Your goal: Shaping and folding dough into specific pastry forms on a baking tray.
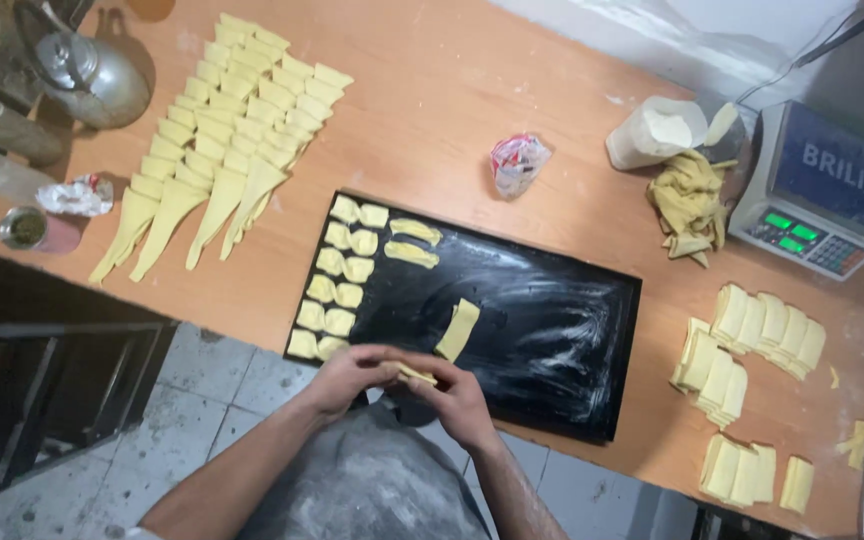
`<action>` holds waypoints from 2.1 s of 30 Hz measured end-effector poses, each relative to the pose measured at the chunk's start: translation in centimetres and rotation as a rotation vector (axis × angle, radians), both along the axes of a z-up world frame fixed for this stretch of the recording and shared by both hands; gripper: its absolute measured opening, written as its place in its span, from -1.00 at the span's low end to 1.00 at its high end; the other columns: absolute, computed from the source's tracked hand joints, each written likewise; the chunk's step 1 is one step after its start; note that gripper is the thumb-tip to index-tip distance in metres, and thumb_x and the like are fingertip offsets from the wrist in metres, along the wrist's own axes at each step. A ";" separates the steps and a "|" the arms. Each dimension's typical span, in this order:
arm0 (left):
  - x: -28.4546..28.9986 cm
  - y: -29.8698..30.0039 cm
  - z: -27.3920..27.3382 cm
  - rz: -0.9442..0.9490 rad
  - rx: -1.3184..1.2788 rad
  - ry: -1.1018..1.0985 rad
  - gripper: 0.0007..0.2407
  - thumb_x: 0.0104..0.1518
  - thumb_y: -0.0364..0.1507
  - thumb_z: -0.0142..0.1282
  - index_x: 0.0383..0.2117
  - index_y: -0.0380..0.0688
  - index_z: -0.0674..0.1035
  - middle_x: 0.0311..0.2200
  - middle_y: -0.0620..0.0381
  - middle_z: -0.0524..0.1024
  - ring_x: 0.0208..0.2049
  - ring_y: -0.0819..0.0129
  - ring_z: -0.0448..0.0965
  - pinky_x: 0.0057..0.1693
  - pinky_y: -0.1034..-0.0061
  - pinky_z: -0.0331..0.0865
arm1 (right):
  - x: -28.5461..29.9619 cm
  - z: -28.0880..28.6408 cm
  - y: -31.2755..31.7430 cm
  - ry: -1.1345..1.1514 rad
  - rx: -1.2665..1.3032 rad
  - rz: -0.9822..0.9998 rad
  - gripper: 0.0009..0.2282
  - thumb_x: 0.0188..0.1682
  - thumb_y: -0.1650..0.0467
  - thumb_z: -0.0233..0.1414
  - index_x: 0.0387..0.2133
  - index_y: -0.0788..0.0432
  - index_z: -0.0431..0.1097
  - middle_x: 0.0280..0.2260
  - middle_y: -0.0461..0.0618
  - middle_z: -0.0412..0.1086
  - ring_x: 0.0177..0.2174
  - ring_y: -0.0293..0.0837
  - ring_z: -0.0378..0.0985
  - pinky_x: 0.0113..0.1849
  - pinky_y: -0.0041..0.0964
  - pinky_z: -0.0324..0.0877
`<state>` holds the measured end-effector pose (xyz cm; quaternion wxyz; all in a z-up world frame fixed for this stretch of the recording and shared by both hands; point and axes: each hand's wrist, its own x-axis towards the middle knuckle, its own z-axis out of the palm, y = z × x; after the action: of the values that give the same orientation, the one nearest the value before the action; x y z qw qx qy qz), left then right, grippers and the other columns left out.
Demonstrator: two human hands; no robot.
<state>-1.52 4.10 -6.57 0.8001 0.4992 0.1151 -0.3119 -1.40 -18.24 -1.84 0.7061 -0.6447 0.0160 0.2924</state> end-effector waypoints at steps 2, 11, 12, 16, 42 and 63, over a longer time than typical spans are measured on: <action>1.9 1.8 -2.5 -0.041 0.136 -0.017 -0.75 0.13 -0.46 0.27 -0.08 -0.24 0.69 -0.23 0.11 0.69 -0.21 0.45 0.64 -0.02 0.51 0.51 | 2.0 -1.3 -0.2 0.013 -0.213 0.014 -0.71 0.03 0.43 0.16 0.03 0.23 0.54 -0.05 0.10 0.58 -0.11 -0.22 0.61 -0.05 -0.36 0.49; 12.4 3.0 -3.0 -0.154 0.910 -0.631 -0.73 0.06 -0.37 0.26 -0.10 -0.08 0.65 -0.22 0.04 0.65 -0.19 0.12 0.63 -0.07 0.25 0.49 | 10.3 -6.4 3.1 -0.475 -0.592 -0.045 -0.78 -0.10 0.47 0.19 -0.16 0.17 0.52 -0.16 0.04 0.49 -0.16 -0.07 0.58 -0.11 -0.26 0.48; 14.9 3.1 -2.5 -0.152 1.003 -0.728 -0.78 0.10 -0.37 0.21 -0.14 -0.08 0.65 -0.23 0.00 0.64 -0.16 0.01 0.61 -0.06 0.18 0.47 | 12.9 -5.5 3.9 -0.535 -0.689 -0.060 -0.79 -0.07 0.47 0.17 -0.15 0.15 0.52 -0.16 0.04 0.49 -0.15 -0.01 0.58 -0.09 -0.22 0.47; 15.5 3.6 -8.4 -0.159 1.031 -0.882 -0.87 0.08 -0.42 0.18 -0.27 -0.06 0.67 -0.26 0.08 0.62 -0.11 0.08 0.58 0.00 0.21 0.46 | 13.9 -9.6 3.9 -0.632 -0.842 -0.051 -0.76 -0.14 0.47 0.22 -0.17 0.14 0.54 -0.16 0.04 0.50 -0.12 0.10 0.52 -0.07 -0.10 0.41; 5.8 1.1 -0.1 -0.310 0.926 -0.704 -0.63 0.09 -0.32 0.22 0.05 -0.02 0.55 0.01 0.01 0.50 0.04 0.07 0.51 0.15 0.25 0.40 | 6.8 -4.8 -3.6 -0.566 -1.210 -0.098 -0.72 -0.07 0.28 0.24 -0.18 0.17 0.46 -0.23 0.12 0.48 -0.17 0.11 0.53 -0.15 -0.07 0.44; -0.8 -4.3 -1.1 -0.021 0.143 -0.007 -0.78 0.07 -0.58 0.21 -0.14 -0.27 0.65 -0.21 0.10 0.67 -0.21 0.45 0.67 -0.01 0.57 0.53 | -2.1 -3.7 -5.1 0.187 -0.004 -0.279 -0.78 -0.04 0.54 0.07 -0.12 0.23 0.53 -0.03 0.07 0.54 -0.19 -0.16 0.64 -0.10 -0.30 0.56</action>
<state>-2.30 -0.24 -7.71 0.7596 0.5572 0.1291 -0.3096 -3.47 -23.37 -5.51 0.7341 -0.6074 0.1715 0.2504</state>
